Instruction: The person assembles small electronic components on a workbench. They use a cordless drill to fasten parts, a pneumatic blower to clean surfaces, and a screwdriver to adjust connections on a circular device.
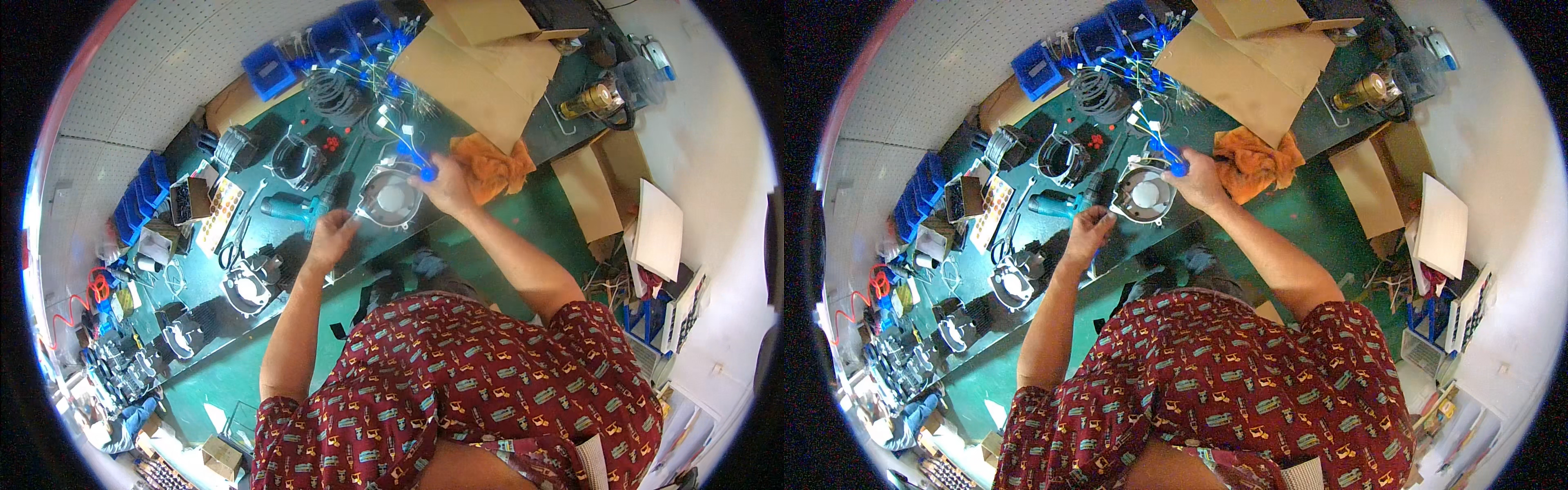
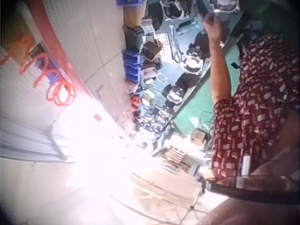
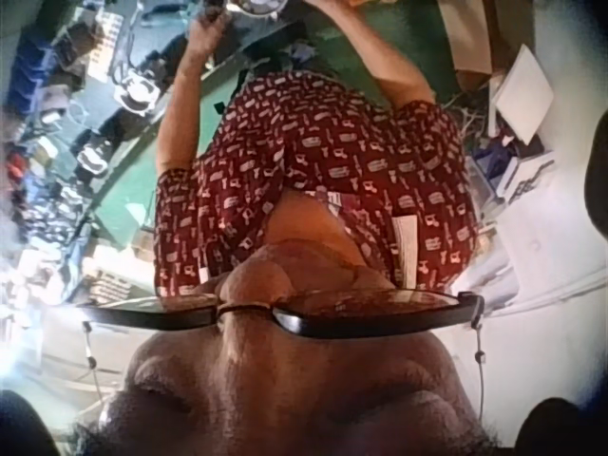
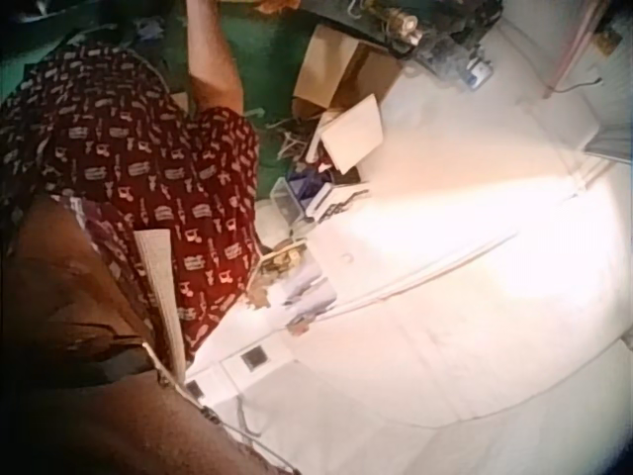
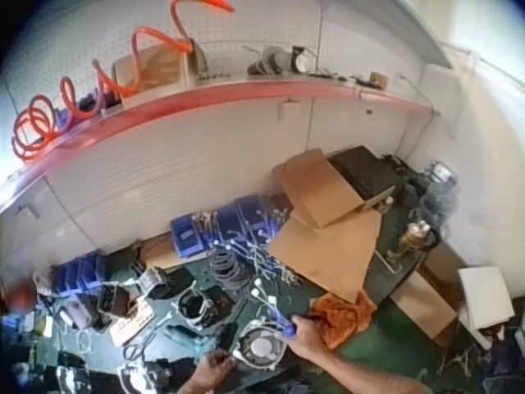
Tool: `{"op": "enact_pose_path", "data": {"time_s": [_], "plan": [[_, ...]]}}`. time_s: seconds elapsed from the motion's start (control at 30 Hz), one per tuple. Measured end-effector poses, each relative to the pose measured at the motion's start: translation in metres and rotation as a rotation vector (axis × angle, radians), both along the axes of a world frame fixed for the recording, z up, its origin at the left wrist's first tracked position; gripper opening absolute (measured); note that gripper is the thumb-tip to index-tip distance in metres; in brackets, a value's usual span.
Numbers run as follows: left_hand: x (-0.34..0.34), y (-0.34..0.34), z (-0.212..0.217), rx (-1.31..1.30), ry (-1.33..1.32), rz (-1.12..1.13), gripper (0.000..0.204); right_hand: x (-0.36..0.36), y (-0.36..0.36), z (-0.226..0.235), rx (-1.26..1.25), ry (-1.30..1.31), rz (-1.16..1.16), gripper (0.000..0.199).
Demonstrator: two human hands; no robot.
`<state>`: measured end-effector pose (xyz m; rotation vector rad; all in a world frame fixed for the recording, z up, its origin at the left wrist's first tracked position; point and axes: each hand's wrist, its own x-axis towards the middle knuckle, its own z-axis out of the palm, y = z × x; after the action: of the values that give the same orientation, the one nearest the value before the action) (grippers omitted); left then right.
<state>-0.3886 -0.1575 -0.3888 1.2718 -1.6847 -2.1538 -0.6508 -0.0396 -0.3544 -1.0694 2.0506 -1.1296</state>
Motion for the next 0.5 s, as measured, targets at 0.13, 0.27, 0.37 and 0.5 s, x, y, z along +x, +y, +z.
{"op": "enact_pose_path", "data": {"time_s": [0.13,0.27,0.37,0.5], "plan": [[0.0,-0.003,0.006,0.574,0.074,0.14,0.014,-0.006,-0.003,-0.017,-0.041,-0.07,0.048,0.036],[0.001,0.005,-0.008,-0.101,-0.022,0.028,0.01,-0.003,-0.005,-0.018,-0.082,-0.094,0.002,0.035],[-0.001,0.019,-0.018,-0.897,-0.089,-0.091,0.009,-0.004,-0.005,-0.028,-0.112,-0.056,-0.007,0.033],[-0.008,0.027,0.002,-1.031,-0.146,-0.116,0.011,0.0,-0.002,-0.014,-0.088,-0.005,-0.031,0.032]]}}
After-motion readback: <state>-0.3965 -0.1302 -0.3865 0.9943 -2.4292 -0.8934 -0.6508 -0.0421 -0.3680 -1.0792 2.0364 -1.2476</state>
